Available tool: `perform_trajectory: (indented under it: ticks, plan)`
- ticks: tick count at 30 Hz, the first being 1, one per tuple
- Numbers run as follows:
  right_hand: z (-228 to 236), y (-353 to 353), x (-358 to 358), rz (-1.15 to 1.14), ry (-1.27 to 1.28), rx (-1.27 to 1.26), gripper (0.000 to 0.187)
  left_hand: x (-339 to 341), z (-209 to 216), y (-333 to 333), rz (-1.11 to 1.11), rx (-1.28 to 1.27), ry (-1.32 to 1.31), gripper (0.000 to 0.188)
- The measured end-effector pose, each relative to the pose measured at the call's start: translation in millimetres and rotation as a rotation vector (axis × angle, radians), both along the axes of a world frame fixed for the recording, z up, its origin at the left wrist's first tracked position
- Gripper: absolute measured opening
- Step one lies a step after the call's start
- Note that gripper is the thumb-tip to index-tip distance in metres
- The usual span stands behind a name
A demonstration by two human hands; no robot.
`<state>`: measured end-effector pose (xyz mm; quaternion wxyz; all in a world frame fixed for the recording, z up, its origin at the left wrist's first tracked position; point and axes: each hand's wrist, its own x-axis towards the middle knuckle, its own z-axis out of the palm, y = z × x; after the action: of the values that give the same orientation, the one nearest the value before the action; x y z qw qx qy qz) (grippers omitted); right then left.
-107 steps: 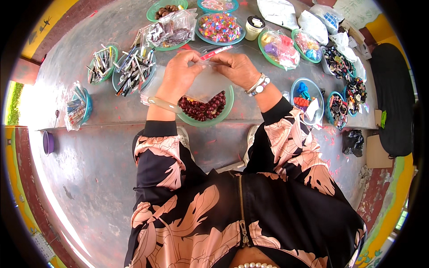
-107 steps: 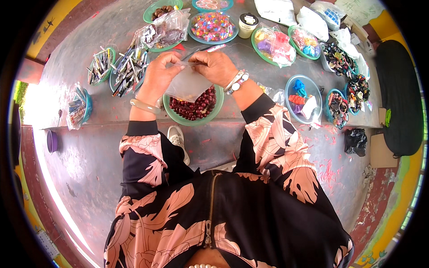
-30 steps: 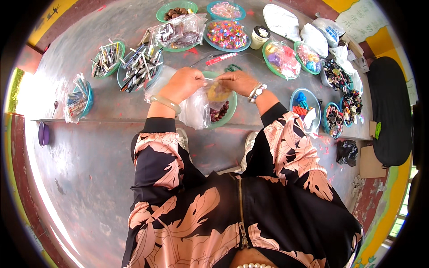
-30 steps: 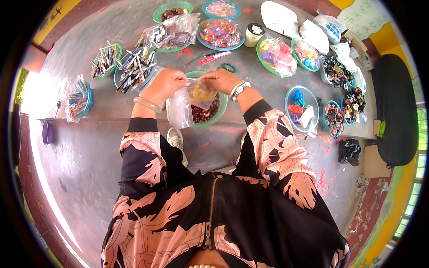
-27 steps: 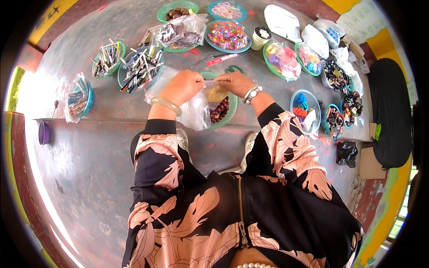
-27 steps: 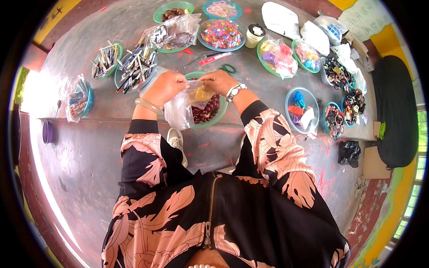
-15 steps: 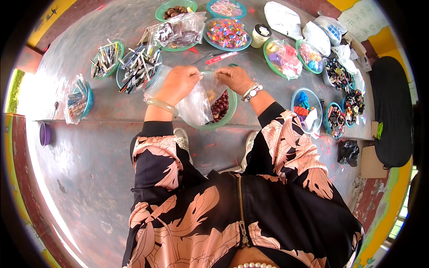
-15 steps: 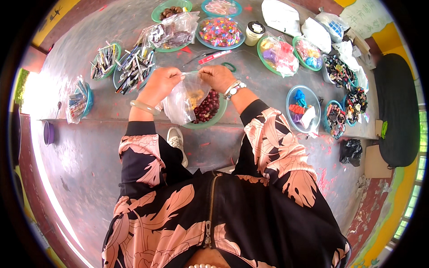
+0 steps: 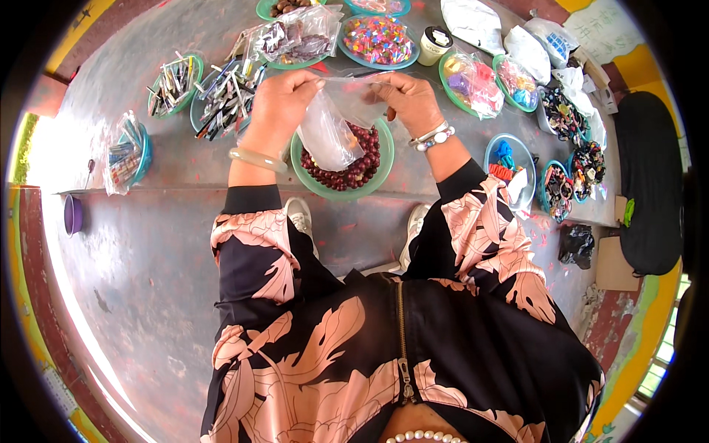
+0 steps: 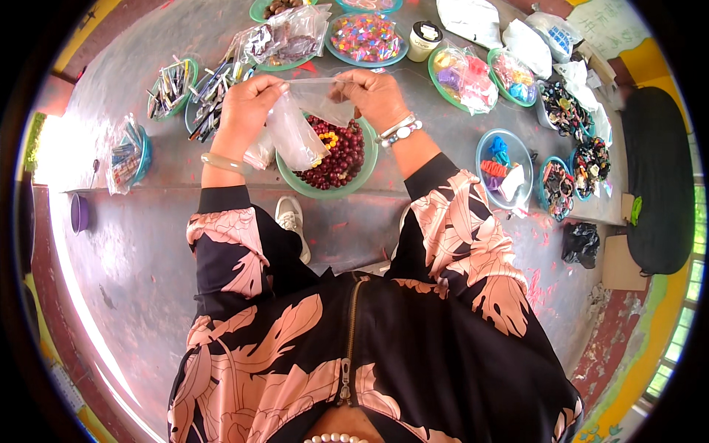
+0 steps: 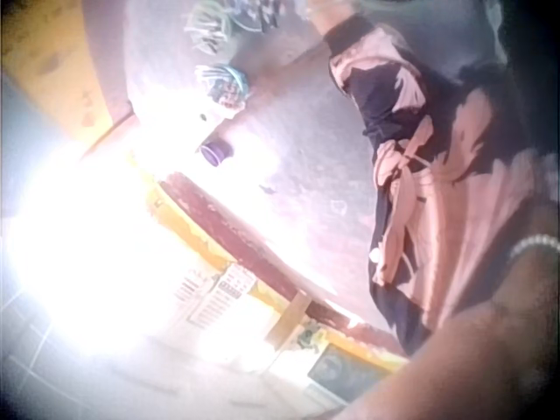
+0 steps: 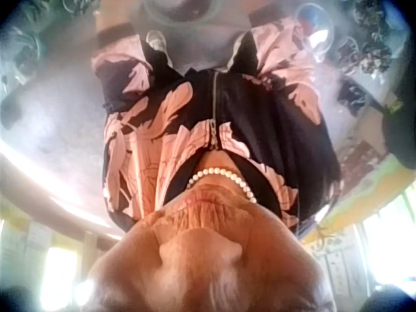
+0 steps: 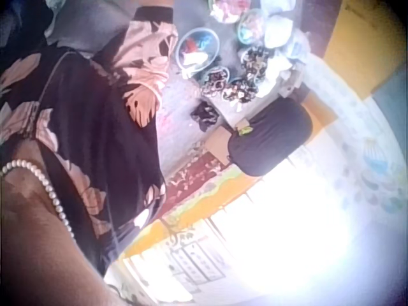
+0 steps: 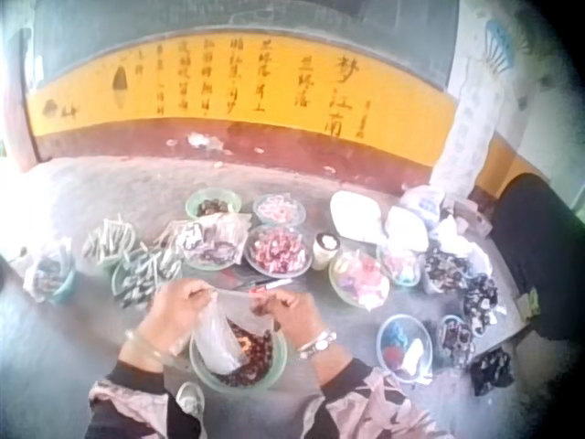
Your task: The person sits on the floor and packs small, round, reddish-brown beads from a green bowl into small clear plastic bags. They open each bag, fill it with beads, and seal it before placing it aside. The person also handles a small white packet and a green beaded bracelet during the process.
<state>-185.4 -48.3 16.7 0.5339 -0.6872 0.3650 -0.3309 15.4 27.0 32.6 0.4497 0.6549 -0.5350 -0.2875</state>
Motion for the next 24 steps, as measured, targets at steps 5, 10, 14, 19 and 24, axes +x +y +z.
perform_trajectory:
  ticks: [5,10,14,19,24]
  plan:
    - [-4,-5,-8,0.019,-0.244,0.169,0.016,5,6,3,-0.042,0.012,0.189,0.022]
    - [0,-5,-5,0.025,-0.196,0.141,0.017,5,0,-2,-0.034,-0.073,0.144,0.026]
    - [1,-13,-14,-0.172,-0.051,0.131,0.020,7,4,0,-0.007,0.001,0.251,0.027]
    - [-7,-28,-26,-0.385,-0.268,0.236,0.020,5,1,3,-0.222,0.033,0.633,0.029]
    - [15,-9,-18,-0.278,-0.201,0.237,0.019,-6,7,9,-0.399,-0.001,0.663,0.023]
